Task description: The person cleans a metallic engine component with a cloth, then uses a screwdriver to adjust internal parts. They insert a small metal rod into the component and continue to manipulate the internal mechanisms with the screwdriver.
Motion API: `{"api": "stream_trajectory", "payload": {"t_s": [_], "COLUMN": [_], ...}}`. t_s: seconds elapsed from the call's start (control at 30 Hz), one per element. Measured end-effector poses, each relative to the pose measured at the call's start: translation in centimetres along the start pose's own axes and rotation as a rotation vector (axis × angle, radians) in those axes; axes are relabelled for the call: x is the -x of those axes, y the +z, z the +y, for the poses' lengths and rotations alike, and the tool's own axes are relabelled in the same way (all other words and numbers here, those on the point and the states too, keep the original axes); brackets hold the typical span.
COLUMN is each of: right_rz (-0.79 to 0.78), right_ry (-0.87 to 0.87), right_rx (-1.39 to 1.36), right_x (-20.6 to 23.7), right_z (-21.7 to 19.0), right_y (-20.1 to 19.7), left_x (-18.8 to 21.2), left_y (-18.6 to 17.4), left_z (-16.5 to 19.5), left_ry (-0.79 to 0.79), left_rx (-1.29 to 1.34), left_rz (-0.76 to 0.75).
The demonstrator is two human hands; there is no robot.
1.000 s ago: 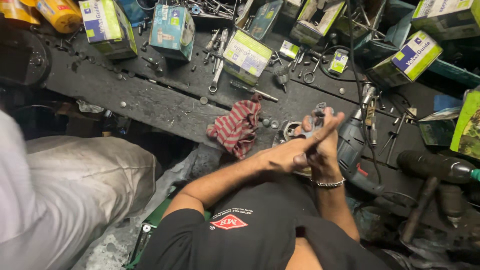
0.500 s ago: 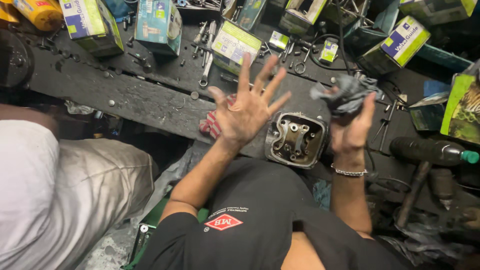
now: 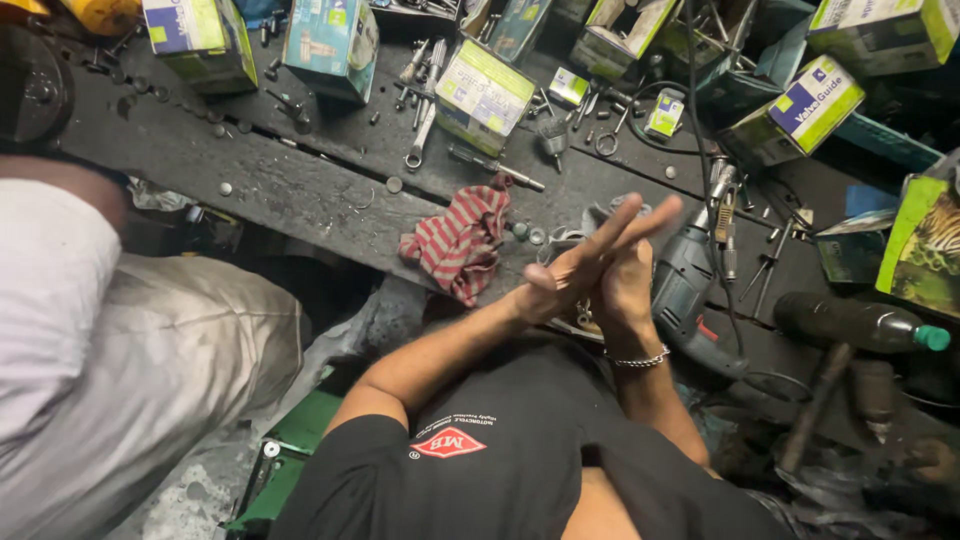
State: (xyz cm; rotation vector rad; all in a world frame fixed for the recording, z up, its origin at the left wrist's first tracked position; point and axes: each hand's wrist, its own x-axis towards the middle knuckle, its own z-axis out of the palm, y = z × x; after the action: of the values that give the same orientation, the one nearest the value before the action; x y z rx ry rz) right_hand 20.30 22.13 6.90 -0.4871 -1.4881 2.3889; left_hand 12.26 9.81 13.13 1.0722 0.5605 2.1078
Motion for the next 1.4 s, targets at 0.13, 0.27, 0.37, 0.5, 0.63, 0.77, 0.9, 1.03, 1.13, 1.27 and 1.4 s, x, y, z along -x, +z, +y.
{"api": "stream_trajectory", "payload": {"t_s": [0.13, 0.27, 0.37, 0.5, 0.63, 0.77, 0.9, 1.03, 1.13, 1.27, 1.4], "right_rz": [-0.181, -0.265, 0.001, 0.101, -0.116, 0.083, -0.014, -0.256, -0.189, -0.311, -0.581], "right_ry": [0.153, 0.099, -0.128, -0.123, 0.020, 0.156, 0.260, -0.496, -0.654, -0.591, -0.449], "right_rx": [-0.467, -0.688, -0.289, -0.085, -0.155, 0.078, 0.068, 0.776, 0.891, 0.762, 0.545], "right_x": [-0.8, -1.8, -2.8, -2.3, 0.5, 3.8, 6.8, 4.3, 2.0, 3.1, 5.3], "right_z": [0.2, -2.8, -6.8, -8.9, -3.1, 5.7, 8.7, 6.1, 3.7, 2.1, 2.9], "right_y": [-3.4, -5.3, -4.5, -1.0, 1.3, 0.4, -1.2, -0.8, 0.8, 3.0, 5.4], "left_x": [0.4, 0.8, 0.7, 0.2, -1.3, -2.8, -3.6, -4.0, -3.1, -2.2, -2.9], "left_y": [0.6, 0.1, -1.2, -1.7, -0.6, -1.6, -3.2, -1.4, 1.5, 4.6, 5.9], "left_z": [1.0, 2.9, 4.5, 5.5, 3.8, 3.1, 3.6, 4.0, 5.8, 9.1, 10.6], "left_ry": [-0.014, 0.023, 0.111, 0.200, 0.212, 0.335, 0.401, 0.260, 0.122, 0.102, 0.305], "left_rx": [0.353, 1.012, 0.894, 0.828, 0.426, 0.357, 0.183, -0.220, -0.491, -0.417, -0.352], "left_rz": [-0.013, 0.208, 0.422, 0.510, 0.343, 0.295, 0.394, 0.344, 0.266, 0.267, 0.444]}}
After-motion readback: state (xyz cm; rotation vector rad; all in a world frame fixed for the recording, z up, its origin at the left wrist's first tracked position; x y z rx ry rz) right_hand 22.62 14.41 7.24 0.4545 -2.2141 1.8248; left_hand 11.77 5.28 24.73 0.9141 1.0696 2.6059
